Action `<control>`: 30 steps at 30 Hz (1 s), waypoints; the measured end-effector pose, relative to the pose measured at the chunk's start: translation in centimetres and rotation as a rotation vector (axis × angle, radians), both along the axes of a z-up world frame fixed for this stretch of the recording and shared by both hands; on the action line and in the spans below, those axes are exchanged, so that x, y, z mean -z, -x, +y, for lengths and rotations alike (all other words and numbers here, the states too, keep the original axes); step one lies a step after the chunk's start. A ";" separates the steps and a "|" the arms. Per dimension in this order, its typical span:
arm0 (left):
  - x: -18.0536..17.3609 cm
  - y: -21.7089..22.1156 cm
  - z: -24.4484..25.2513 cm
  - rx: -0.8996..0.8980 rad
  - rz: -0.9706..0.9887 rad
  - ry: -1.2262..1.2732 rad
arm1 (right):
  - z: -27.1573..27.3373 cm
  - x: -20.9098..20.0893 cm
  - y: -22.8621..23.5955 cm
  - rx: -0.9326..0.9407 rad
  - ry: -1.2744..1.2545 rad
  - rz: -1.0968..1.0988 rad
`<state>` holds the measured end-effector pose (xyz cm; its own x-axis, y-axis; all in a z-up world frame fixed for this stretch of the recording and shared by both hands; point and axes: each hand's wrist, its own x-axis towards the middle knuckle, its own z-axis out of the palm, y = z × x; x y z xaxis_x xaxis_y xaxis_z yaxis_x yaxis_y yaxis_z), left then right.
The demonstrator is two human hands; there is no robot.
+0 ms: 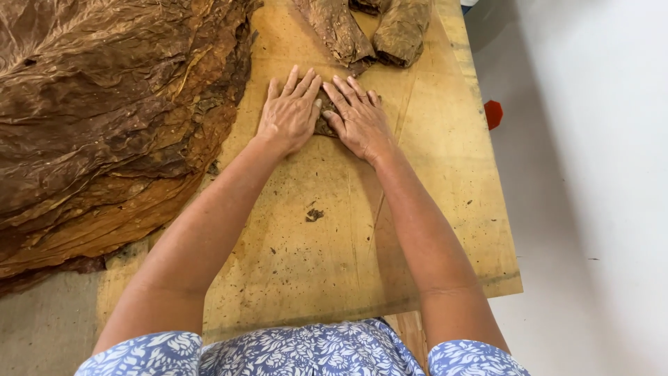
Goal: The person repeatedly folds large dried leaves on a wooden table. They smooth each leaf, fold it into a compact rectangular bundle, and place it aside. The process is repeated for several leaves throughout the clip.
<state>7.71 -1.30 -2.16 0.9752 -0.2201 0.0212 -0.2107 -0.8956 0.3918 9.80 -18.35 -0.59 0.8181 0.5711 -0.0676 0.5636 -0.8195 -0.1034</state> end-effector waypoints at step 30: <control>-0.3 0.9 -0.1 -0.002 0.019 -0.090 | -0.2 1.4 -0.2 -0.021 0.061 -0.065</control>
